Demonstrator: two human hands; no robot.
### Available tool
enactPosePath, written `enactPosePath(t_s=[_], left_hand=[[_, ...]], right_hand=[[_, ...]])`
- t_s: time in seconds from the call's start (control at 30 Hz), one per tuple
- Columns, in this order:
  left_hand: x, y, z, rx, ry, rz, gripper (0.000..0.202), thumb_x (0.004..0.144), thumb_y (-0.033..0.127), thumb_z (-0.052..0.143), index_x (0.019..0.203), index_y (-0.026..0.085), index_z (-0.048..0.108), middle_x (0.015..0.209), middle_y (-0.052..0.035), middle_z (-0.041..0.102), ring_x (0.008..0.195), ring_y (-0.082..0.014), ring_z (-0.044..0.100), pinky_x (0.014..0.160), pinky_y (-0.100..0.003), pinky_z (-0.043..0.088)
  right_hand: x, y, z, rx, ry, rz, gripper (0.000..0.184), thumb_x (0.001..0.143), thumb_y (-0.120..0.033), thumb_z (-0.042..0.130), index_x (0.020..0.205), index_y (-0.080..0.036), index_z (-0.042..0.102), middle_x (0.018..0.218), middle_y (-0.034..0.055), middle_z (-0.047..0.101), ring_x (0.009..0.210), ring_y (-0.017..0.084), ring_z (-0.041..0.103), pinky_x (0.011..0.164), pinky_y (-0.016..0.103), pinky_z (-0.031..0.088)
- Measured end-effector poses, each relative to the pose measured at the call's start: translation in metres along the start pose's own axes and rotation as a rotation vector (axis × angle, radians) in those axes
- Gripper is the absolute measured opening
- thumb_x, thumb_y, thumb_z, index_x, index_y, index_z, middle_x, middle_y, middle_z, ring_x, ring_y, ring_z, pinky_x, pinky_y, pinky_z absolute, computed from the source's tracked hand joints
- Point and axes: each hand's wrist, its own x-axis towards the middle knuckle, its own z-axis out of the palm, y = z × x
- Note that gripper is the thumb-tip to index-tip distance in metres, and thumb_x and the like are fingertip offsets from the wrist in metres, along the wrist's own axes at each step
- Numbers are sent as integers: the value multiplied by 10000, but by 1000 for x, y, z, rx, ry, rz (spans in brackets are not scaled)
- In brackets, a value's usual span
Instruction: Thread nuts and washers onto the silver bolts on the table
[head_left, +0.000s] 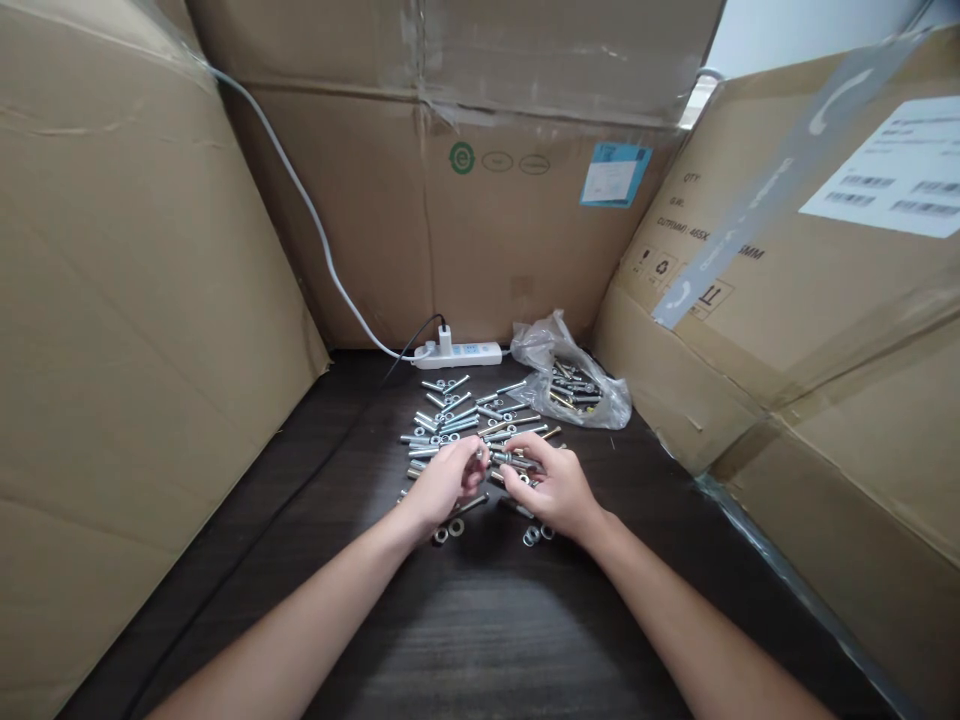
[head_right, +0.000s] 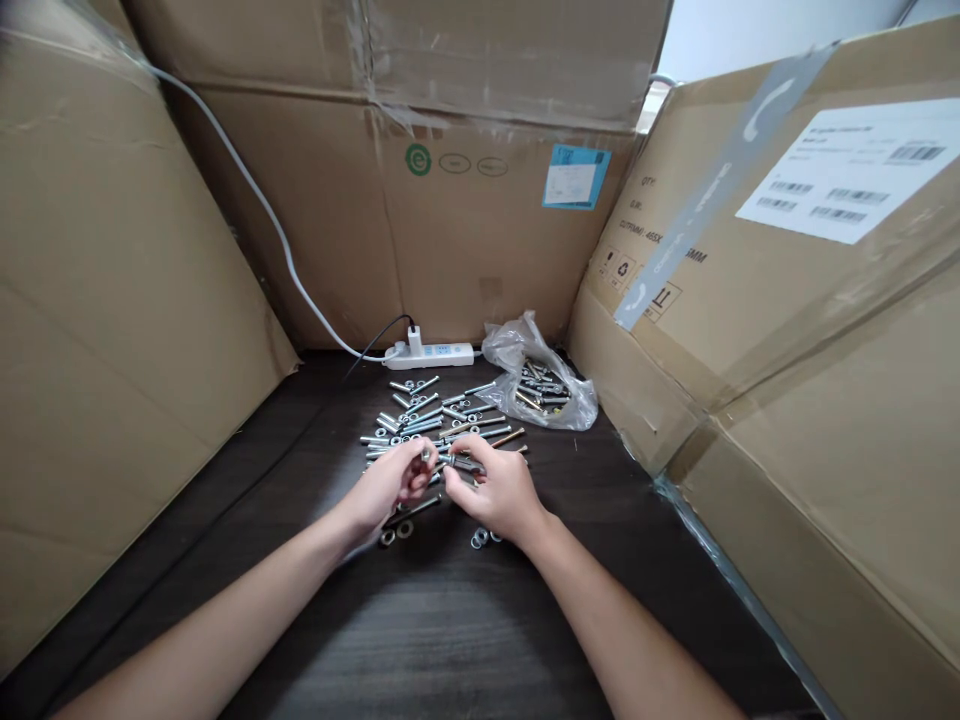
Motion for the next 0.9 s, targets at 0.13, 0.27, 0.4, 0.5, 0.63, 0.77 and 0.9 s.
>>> enactPosePath(t_s=[0.13,0.27,0.4,0.5,0.63,0.77,0.9], left_hand=[[-4,0,5,-453,-242,-267,270,896,418,308,811,183,409,623,51,337,445,-55,211,446,-183,160],[-2,-6,6,-490,-221,-297,288,907,414,322,766,173,392,622,50,326,441,-45,231,439,-172,181],[0,-11,5,-438,-183,-311,279,902,422,346,800,172,416,617,51,334,436,-43,242,433,-163,194],[1,-12,3,-444,-172,-313,263,899,412,349,833,172,434,615,51,339,433,-43,244,429,-159,194],[1,-12,3,-475,-174,-320,268,895,396,359,779,165,427,618,44,355,429,-38,241,424,-159,192],[1,-11,4,-517,-183,-327,293,902,394,338,746,160,421,609,46,346,422,-37,225,416,-160,174],[1,-11,4,-543,-179,-335,283,899,388,343,746,162,419,595,52,330,417,-35,223,418,-157,174]], right_hand=[[0,3,0,-48,-82,-39,219,814,-311,572,1006,-224,632,815,-5,697,595,108,603,571,193,454],[2,4,1,-122,-135,-23,241,831,-313,562,1048,-253,646,910,-10,714,652,121,635,604,200,468],[3,2,0,-128,-124,-34,220,825,-320,580,1017,-264,670,984,-19,711,747,133,669,652,199,481],[3,1,-1,-131,-116,-46,211,822,-309,587,1008,-276,681,1013,-22,706,826,146,677,718,208,492],[3,3,-1,-122,-100,-21,240,831,-318,574,1041,-272,682,992,-11,713,754,145,680,664,215,506],[3,5,0,-60,-54,-23,235,830,-326,576,1014,-241,695,941,2,724,689,134,670,625,210,499],[3,6,2,-41,-100,-43,197,827,-298,577,971,-250,703,949,-7,721,718,132,668,650,206,485]])
